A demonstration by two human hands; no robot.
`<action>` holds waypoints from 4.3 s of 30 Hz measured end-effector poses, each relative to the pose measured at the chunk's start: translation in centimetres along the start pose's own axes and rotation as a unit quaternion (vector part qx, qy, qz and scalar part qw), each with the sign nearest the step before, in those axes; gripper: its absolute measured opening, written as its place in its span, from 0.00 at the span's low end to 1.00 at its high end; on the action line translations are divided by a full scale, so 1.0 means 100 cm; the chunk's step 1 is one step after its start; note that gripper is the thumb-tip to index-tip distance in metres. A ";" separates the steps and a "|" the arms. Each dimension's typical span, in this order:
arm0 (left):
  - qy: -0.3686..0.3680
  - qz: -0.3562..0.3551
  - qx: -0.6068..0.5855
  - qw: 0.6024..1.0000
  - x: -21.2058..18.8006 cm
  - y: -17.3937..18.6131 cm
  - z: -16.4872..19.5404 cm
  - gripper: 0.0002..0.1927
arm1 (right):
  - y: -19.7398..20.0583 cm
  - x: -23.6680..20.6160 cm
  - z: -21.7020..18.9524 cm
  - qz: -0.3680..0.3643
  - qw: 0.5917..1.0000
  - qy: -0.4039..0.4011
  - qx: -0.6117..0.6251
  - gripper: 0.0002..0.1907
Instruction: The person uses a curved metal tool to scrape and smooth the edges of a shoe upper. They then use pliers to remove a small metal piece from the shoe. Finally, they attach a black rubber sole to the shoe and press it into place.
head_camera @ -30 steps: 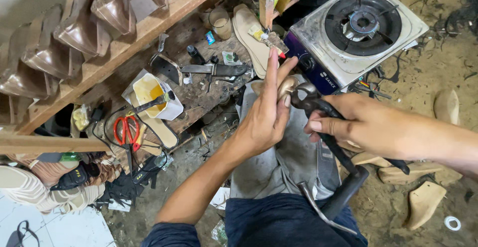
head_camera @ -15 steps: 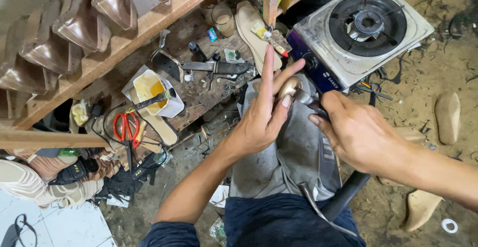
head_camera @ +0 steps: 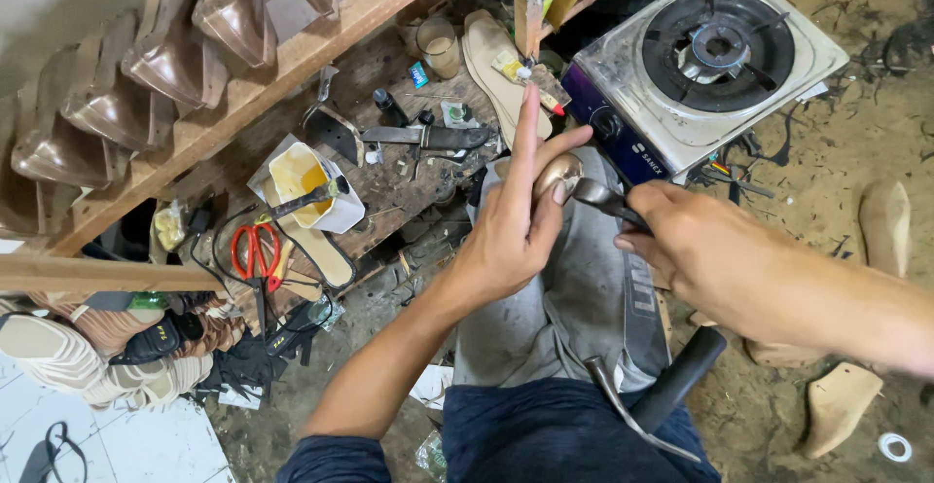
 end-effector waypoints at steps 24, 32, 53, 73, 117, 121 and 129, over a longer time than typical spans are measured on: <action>-0.054 -0.023 0.024 0.998 -0.010 -0.002 0.001 0.41 | 0.002 -0.005 -0.029 0.100 0.992 0.046 0.063 0.16; 0.088 0.017 -0.265 0.960 0.001 -0.008 -0.018 0.40 | -0.002 -0.003 -0.025 0.068 0.995 0.037 0.059 0.16; -0.077 0.101 0.053 0.991 -0.006 0.007 -0.028 0.29 | -0.248 -0.048 0.084 -0.089 0.979 0.041 -0.180 0.29; 0.137 -0.031 -0.454 0.880 -0.037 -0.086 -0.201 0.25 | -0.081 -0.028 0.043 0.254 0.845 0.006 0.470 0.18; 0.164 -0.002 -0.360 0.918 -0.047 -0.087 -0.210 0.26 | -0.100 0.033 0.007 0.389 0.894 0.145 0.166 0.13; 0.137 0.010 -0.243 0.960 -0.043 -0.078 -0.209 0.27 | -0.114 0.050 0.018 0.257 0.910 -0.017 0.325 0.14; 0.122 -0.005 -0.446 0.887 -0.048 -0.090 -0.207 0.25 | -0.140 0.035 0.036 0.314 0.824 0.030 0.471 0.12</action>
Point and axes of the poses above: each hand's wrist, its own x-axis towards the middle knuckle, its own y-axis out of the back of the hand, z = x × y, the point moved 5 cm from there along x, towards the middle knuckle, and after that the axes turned 13 degrees about -z, right-handed, at the moved point
